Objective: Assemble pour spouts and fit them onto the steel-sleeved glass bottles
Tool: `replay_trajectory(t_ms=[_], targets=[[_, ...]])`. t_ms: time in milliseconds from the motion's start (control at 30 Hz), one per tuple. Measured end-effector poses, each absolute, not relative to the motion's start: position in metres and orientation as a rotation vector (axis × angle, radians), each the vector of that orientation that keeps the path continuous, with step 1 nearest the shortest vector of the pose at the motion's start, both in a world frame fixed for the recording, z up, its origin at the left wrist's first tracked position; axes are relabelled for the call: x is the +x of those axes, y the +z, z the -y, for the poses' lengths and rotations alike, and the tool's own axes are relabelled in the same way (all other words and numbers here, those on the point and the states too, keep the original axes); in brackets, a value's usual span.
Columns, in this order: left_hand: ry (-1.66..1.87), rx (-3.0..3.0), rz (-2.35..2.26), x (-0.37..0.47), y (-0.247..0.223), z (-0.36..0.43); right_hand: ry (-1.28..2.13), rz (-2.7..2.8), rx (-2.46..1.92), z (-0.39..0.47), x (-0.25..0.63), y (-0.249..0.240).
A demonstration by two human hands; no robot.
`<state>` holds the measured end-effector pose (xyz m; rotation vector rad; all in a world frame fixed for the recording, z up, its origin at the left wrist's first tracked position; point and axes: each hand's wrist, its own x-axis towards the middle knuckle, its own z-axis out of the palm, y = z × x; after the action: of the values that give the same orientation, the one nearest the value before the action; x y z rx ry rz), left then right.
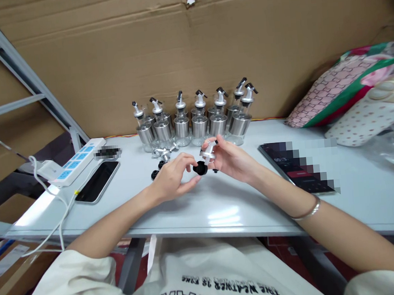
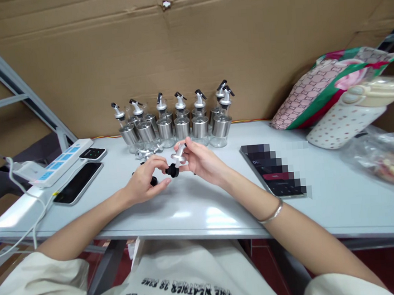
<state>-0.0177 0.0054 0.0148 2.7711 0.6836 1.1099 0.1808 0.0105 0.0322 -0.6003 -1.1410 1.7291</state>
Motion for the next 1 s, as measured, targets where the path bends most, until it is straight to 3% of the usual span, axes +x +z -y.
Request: replay_trajectory(t_ms=[333,633,1000], targets=[[1.223,2.866,-0.769,-0.0181,0.0135,-0.0094,1.664,1.156,-0.576,-0.0130,0.1825,0.0306],[1.174,2.551,-1.006,-0.0187,0.0107,-0.0101,1.520,1.166,-0.610,-0.0127,0.1796,0.0295],[1.298,2.380,-0.951,-0.0173,0.0090,-0.0075,1.515,1.205,-0.639,-0.0165,0.1821,0.0280]])
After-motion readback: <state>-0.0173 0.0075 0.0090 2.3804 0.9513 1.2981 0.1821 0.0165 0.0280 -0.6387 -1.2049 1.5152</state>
